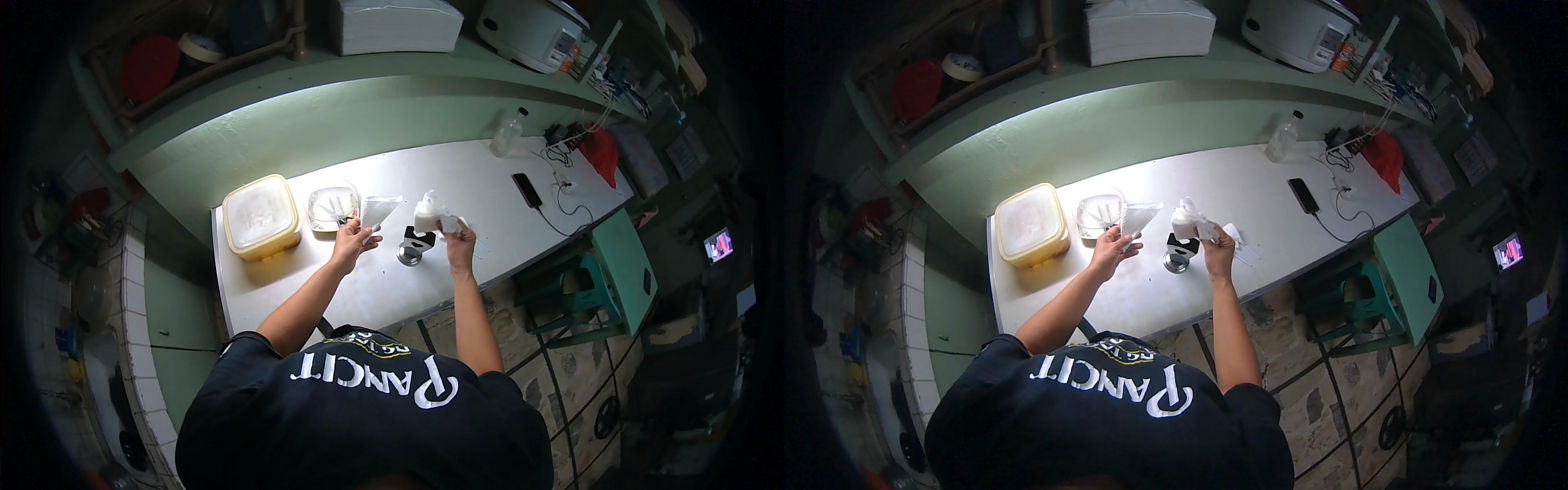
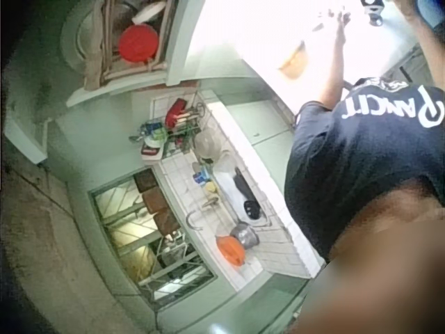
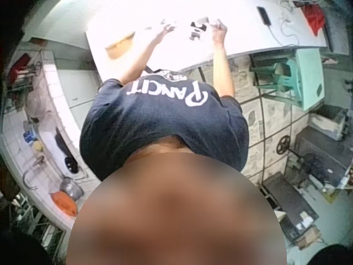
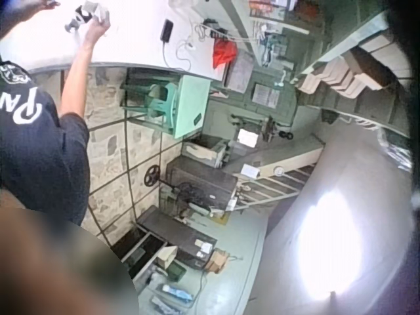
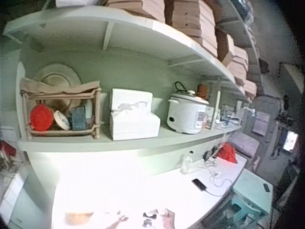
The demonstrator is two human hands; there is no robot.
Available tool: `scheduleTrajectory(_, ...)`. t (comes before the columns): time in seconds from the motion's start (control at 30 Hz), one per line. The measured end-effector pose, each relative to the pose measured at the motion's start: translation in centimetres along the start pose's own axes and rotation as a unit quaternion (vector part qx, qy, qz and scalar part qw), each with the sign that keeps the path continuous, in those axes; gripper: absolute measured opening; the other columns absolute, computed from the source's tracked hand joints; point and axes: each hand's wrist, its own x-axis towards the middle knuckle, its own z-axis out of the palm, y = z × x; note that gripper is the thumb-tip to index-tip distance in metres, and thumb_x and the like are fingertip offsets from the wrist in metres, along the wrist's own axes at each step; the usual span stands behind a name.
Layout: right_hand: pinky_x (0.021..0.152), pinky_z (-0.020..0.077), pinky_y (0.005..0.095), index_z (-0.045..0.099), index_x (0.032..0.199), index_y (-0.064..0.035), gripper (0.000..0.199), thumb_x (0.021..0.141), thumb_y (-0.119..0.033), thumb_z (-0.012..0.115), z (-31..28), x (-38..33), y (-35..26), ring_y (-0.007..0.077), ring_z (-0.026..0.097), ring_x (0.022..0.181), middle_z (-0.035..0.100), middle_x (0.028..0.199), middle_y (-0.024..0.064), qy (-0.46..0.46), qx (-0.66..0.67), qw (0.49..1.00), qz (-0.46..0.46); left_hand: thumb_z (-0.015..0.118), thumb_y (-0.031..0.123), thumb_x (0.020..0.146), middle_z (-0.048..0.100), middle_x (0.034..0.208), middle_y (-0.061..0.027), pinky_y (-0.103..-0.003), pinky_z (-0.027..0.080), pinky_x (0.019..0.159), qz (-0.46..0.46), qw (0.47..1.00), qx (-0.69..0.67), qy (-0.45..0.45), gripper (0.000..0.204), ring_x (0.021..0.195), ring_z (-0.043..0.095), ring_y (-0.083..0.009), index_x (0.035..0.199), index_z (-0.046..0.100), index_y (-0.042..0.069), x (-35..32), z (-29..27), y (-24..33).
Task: The person folds and places paper towels on a countertop, then retrieves a bowl of shrimp from a refrigerator. They use chopsticks to transfer shrimp into two food boxes containing noodles and vegetables, and add cooked meat from a container into the same boxes.
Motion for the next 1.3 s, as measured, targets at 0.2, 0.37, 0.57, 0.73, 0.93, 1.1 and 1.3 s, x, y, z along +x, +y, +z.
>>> scheduleTrajectory(0.2,0.073,0.0476,0.0260,0.065,0.102,-0.0062,0.030,0.077,-0.018,0.078,4.2,-1.0,-5.6,0.0123,0.062,0.079,0.067,0.093,0.0008,-0.001,0.172,0.974,0.145,0.050,0.009,0.096,0.064,0.109,-0.0102,-0.032,0.057,0.076,-0.008,0.997,0.009,-0.073,0.031,0.091,0.067,-0.0204,0.127,0.048,0.003,0.2,2.4,-0.1)
scheduleTrajectory(0.37,0.064,0.0433,0.0228,0.066,0.097,-0.0082,0.027,0.075,-0.017,0.080,3.6,-0.7,-5.3,0.0064,0.057,0.072,0.066,0.085,-0.0027,0.036,0.072,0.978,0.190,0.050,0.010,0.097,0.062,0.113,-0.0136,-0.033,0.058,0.079,-0.025,0.986,-0.027,-0.163,0.037,0.097,0.066,-0.0244,0.131,0.043,-0.002,-2.4,5.7,2.6)
scheduleTrajectory(0.57,0.070,0.0386,0.0246,0.066,0.097,-0.0069,0.023,0.079,-0.018,0.075,4.3,-1.5,-6.7,0.0078,0.054,0.077,0.065,0.088,-0.0018,0.041,0.014,0.989,0.144,0.056,0.017,0.094,0.063,0.108,-0.0148,-0.034,0.056,0.079,-0.095,0.975,-0.078,-0.184,0.039,0.092,0.067,-0.0226,0.126,0.046,-0.003,-3.1,6.0,3.6)
scheduleTrajectory(0.73,0.078,0.0373,0.0270,0.058,0.116,-0.0089,0.046,0.078,-0.027,0.076,4.5,-2.2,-5.7,0.0130,0.054,0.089,0.062,0.104,0.0022,0.086,0.035,0.983,0.160,0.062,0.018,0.091,0.065,0.103,-0.0124,-0.033,0.055,0.077,-0.022,0.984,0.057,-0.167,0.037,0.089,0.066,-0.0189,0.121,0.050,-0.002,-3.3,7.5,3.0)
scheduleTrajectory(0.93,0.081,0.0465,0.0385,0.049,0.127,-0.0137,0.065,0.073,-0.036,0.079,2.9,-2.8,-5.5,0.0186,0.056,0.104,0.057,0.117,0.0043,-0.081,0.224,0.933,0.270,0.065,0.016,0.089,0.064,0.098,-0.0075,-0.026,0.053,0.069,0.011,0.966,0.038,-0.256,0.029,0.081,0.063,-0.0122,0.111,0.057,-0.001,-1.5,8.4,3.2)
scheduleTrajectory(1.1,0.081,0.0509,0.0314,0.064,0.106,-0.0072,0.036,0.072,-0.005,0.077,1.1,1.5,-7.8,0.0161,0.063,0.091,0.067,0.097,0.0027,-0.080,0.023,0.986,0.147,0.071,0.019,0.083,0.065,0.099,-0.0064,-0.034,0.050,0.081,0.133,0.908,0.299,-0.262,0.036,0.093,0.063,-0.0192,0.111,0.061,-0.001,3.7,8.0,3.6)
scheduleTrajectory(1.3,0.079,0.0503,0.0273,0.066,0.100,-0.0066,0.027,0.076,0.003,0.073,-2.7,2.5,-3.5,0.0119,0.062,0.088,0.067,0.093,-0.0003,-0.126,-0.155,0.976,0.084,0.076,0.022,0.069,0.066,0.099,-0.0130,-0.042,0.048,0.082,0.184,0.798,0.547,-0.176,0.031,0.095,0.060,-0.0362,0.095,0.069,0.007,5.7,9.7,1.9)
